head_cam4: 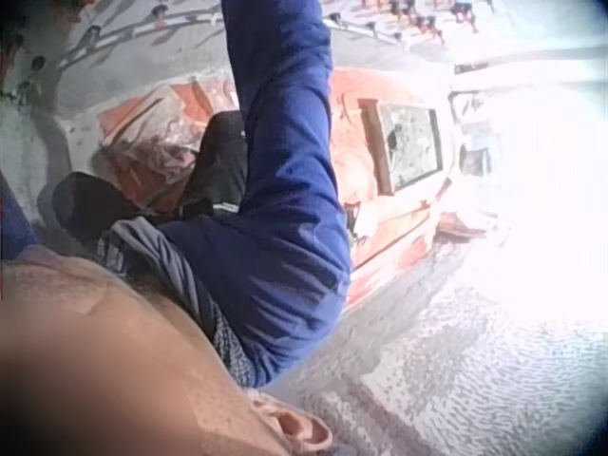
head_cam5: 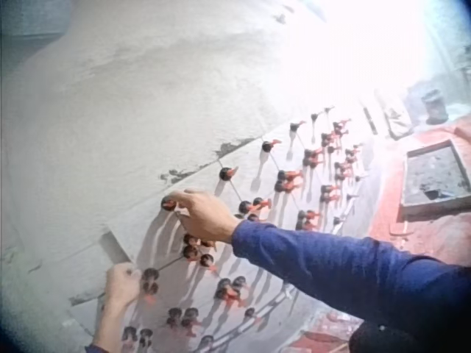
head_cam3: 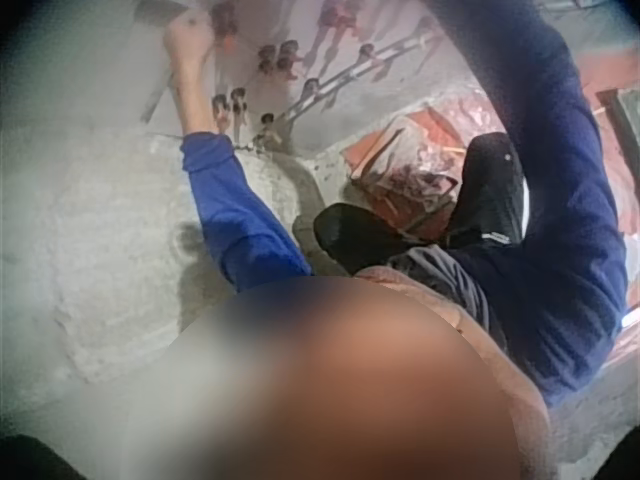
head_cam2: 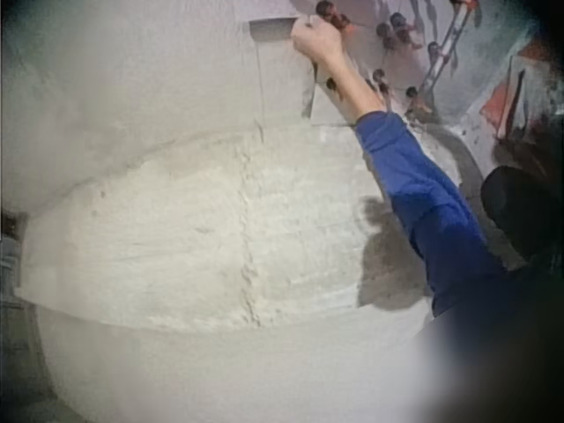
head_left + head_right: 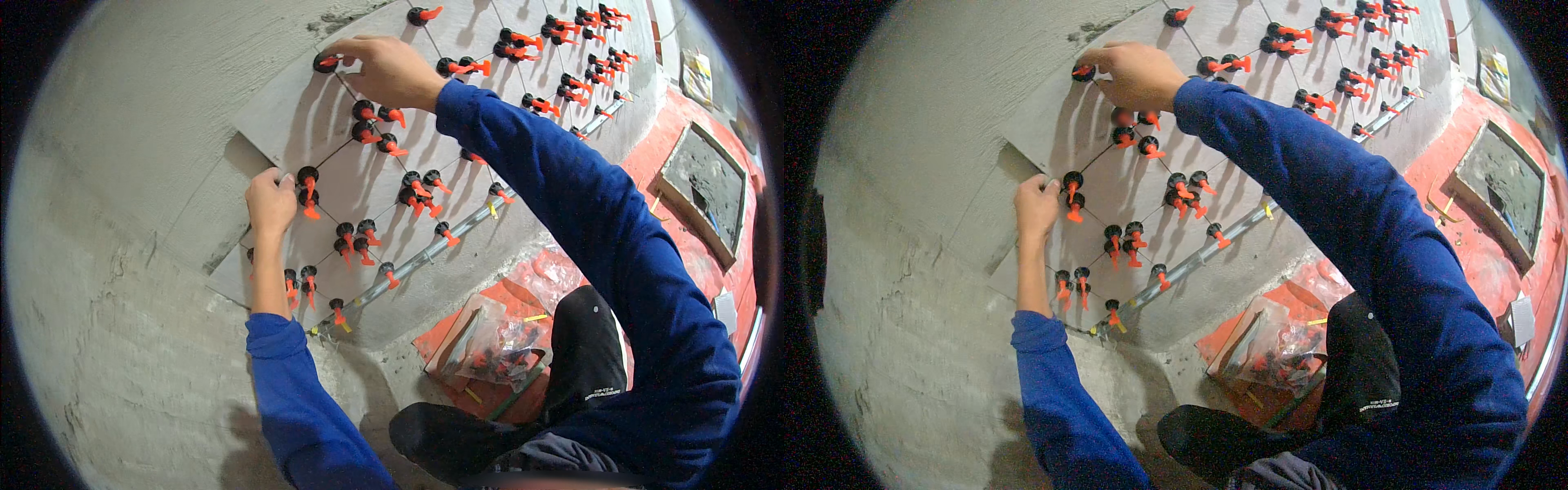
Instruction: The person installs wall tiles using a rubber mallet to tap them into place and then secures them with red tile leveling clips and wedges. The person works on a vertical wall surface, adjusting clips to ensure even spacing.
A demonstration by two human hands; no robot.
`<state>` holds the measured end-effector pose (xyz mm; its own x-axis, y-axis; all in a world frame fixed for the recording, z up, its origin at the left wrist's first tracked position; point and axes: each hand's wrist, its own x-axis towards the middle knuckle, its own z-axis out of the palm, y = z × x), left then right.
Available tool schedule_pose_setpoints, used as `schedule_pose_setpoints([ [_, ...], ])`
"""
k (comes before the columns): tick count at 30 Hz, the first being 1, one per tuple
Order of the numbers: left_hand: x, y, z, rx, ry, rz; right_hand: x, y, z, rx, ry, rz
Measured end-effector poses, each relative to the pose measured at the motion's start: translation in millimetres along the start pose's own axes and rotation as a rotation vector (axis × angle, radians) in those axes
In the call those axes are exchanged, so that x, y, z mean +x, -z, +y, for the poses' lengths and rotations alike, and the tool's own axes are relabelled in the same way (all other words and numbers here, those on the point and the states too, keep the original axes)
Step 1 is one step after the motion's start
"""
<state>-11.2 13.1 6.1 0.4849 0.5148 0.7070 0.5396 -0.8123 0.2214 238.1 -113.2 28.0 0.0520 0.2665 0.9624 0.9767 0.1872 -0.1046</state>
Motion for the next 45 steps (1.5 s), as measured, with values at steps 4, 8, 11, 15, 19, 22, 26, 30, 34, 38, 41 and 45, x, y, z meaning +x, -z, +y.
schedule_pose_setpoints([
  [4,13,15,-3,-0.038,0.117,0.096,-1,13,2,0.024,-0.045,-0.044],
  [8,40,23,7,-0.147,0.041,0.41,-4,15,4,0.019,-0.081,-0.072],
  [11,48,27,18,-0.089,0.086,0.36,-6,9,4,0.024,-0.083,-0.049],
  [15,44,32,28,-0.074,0.103,0.377,-9,5,5,-0.03,-0.024,-0.017],
  [19,48,30,35,-0.196,0.152,0.397,-12,6,6,0.003,-0.037,-0.008],
  [22,47,29,40,-0.114,0.111,0.453,-12,6,5,0.033,-0.049,-0.017],
  [26,43,29,45,-0.104,0.1,0.455,-12,4,6,0.031,-0.053,-0.02],
  [30,41,27,48,-0.087,0.075,0.478,-13,3,5,0.06,-0.1,-0.038],
  [34,43,24,52,-0.001,0.096,0.476,-13,3,2,0.058,-0.106,-0.025],
  [38,39,13,63,-0.008,0.036,0.588,-10,8,-1,0.056,-0.125,0.026],
  [41,35,5,73,0.017,0.07,0.489,-7,13,-2,0.113,-0.131,0.041],
  [45,28,-1,81,0.047,0.061,0.481,-5,18,-5,0.123,-0.099,0.032],
])
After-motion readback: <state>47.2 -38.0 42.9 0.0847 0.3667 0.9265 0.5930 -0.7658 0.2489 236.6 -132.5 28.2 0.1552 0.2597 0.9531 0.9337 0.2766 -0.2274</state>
